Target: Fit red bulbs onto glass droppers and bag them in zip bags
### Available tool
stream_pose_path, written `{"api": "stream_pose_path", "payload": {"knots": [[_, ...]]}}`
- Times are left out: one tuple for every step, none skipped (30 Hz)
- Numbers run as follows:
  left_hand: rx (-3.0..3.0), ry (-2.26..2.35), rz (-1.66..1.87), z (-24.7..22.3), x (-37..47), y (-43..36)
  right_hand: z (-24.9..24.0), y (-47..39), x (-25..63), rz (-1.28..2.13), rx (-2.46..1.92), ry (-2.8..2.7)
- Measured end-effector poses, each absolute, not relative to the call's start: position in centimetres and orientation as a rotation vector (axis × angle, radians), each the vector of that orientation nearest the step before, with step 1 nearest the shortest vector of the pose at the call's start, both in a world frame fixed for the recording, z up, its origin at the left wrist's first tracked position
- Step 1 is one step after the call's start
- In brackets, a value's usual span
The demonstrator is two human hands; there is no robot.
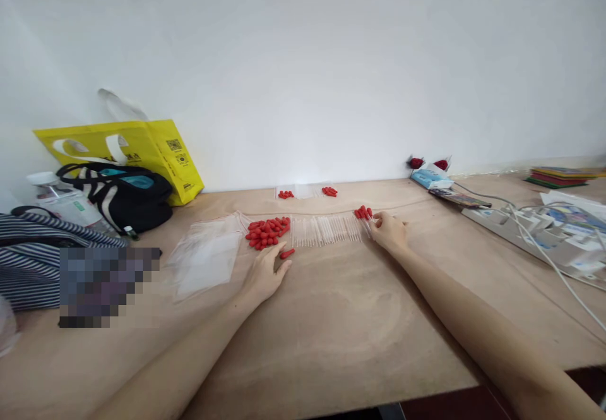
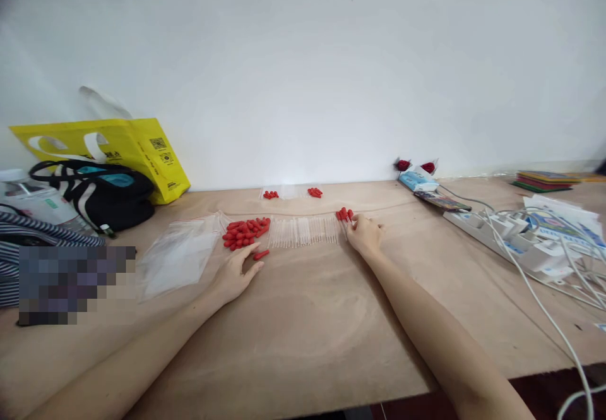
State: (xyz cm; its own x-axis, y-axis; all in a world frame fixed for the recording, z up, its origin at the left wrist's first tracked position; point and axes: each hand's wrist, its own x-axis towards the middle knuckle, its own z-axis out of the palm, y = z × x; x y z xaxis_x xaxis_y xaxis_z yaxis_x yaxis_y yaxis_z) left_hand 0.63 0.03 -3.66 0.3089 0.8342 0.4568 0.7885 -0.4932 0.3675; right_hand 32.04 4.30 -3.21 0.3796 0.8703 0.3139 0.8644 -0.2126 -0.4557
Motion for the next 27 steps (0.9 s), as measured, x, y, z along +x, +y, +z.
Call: {"api": "stream_pose_path", "payload": {"knots": [[2.474,1.573,0.94,-3.8,0.6,0.2,-3.4,4.5,32.0,0.014,-2.092,-1.491],[2.471,1.598,0.939,-3.9,0.6,0.4,-3.5,4.7,32.0,0.012,-2.101,-1.497],[2.471,1.614,0.937,-4.0,0.7,0.5,-3.6,4.8,32.0,0.008,-2.107,-1.503],[2.473,1.62,0.937,-4.0,0.7,0.6,-3.7,4.9,32.0,0.002,-2.111,-1.509],[2.478,1.62,0.941,-3.9,0.7,0.7,-3.8,4.9,32.0,-0.005,-2.114,-1.512],[2.482,1.618,0.948,-3.9,0.8,0.7,-3.8,4.9,32.0,-0.015,-2.116,-1.514],[2.487,1.614,0.954,-3.8,0.8,0.7,-3.8,4.9,32.0,-0.029,-2.114,-1.516],[2.491,1.607,0.96,-3.8,0.9,0.7,-3.8,4.9,31.9,-0.047,-2.108,-1.522],[2.496,1.599,0.966,-3.7,0.9,0.7,-3.7,4.8,31.7,-0.066,-2.098,-1.537],[2.499,1.592,0.971,-3.7,0.9,0.7,-3.6,4.7,31.5,-0.085,-2.084,-1.563],[2.5,1.589,0.976,-3.6,1.0,0.6,-3.5,4.6,31.2,-0.101,-2.072,-1.6],[2.499,1.589,0.98,-3.6,1.0,0.5,-3.4,4.6,30.8,-0.11,-2.068,-1.64],[2.498,1.589,0.981,-3.6,1.0,0.5,-3.2,4.5,30.4,-0.112,-2.075,-1.676],[2.498,1.59,0.98,-3.6,1.0,0.4,-3.1,4.5,30.0,-0.105,-2.095,-1.701],[2.499,1.59,0.976,-3.5,1.1,0.4,-3.0,4.6,29.7,-0.093,-2.127,-1.717],[2.501,1.591,0.97,-3.5,1.1,0.3,-2.9,4.7,29.4,-0.078,-2.167,-1.725],[2.504,1.594,0.963,-3.5,1.1,0.3,-2.9,4.8,29.1,-0.065,-2.21,-1.73],[2.507,1.601,0.953,-3.5,1.1,0.3,-2.8,4.9,28.9,-0.059,-2.247,-1.732],[2.509,1.609,0.941,-3.4,1.1,0.3,-2.8,5.0,28.7,-0.057,-2.275,-1.736],[2.511,1.614,0.927,-3.4,1.1,0.4,-2.7,5.1,28.6,-0.06,-2.293,-1.742],[2.513,1.614,0.912,-3.4,1.1,0.4,-2.7,5.2,28.5,-0.064,-2.302,-1.747],[2.513,1.606,0.901,-3.3,1.1,0.5,-2.7,5.3,28.3,-0.069,-2.304,-1.752],[2.512,1.589,0.897,-3.3,1.1,0.5,-2.7,5.4,28.2,-0.073,-2.303,-1.757],[2.509,1.569,0.902,-3.3,1.1,0.5,-2.7,5.4,28.0,-0.075,-2.307,-1.761],[2.503,1.546,0.913,-3.2,1.1,0.5,-2.7,5.3,27.9,-0.082,-2.309,-1.763],[2.498,1.524,0.925,-3.2,1.1,0.5,-2.8,5.2,27.8,-0.104,-2.299,-1.766],[2.493,1.504,0.938,-3.1,1.0,0.4,-2.8,4.9,27.7,-0.14,-2.272,-1.77]]}}
